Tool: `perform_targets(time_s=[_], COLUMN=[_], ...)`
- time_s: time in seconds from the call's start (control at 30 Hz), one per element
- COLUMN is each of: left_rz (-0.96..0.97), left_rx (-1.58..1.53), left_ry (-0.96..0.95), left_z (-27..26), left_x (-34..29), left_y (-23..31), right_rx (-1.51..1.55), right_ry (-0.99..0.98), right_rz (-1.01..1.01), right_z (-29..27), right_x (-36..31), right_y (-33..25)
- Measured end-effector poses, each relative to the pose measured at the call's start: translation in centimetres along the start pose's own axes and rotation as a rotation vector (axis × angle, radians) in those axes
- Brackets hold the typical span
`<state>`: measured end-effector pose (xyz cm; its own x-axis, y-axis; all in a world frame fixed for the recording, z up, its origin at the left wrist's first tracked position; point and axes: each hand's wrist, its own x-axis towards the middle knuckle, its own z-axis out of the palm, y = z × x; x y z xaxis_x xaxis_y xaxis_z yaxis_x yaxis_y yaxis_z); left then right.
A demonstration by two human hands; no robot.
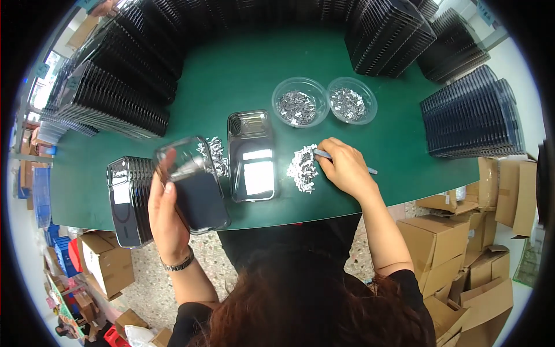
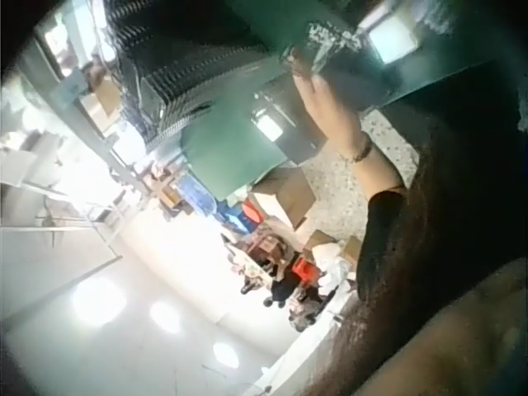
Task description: Manually attaching small internal components to transparent phone cases at a manufacturing workstation.
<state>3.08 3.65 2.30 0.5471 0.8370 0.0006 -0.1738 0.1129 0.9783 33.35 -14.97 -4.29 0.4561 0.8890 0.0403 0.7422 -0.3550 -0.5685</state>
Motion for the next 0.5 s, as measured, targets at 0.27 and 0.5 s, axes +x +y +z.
perform_targets(time_s=[0.27,0.5], left_rz=[0.066,0.191], left_rx=[0.508,0.578], left_ry=[-0.051,-0.375], left_z=[2.8,7.0], left_x=[-1.5,-1.2], left_y=[1.7,1.6], right_rx=[0.367,0.937], right_ry=[0.000,0.009], right_rz=[0.149,-0.167], right_z=[-2.8,-7.4], right_x=[-0.2,-0.8], right_y=[-2.0,-7.5])
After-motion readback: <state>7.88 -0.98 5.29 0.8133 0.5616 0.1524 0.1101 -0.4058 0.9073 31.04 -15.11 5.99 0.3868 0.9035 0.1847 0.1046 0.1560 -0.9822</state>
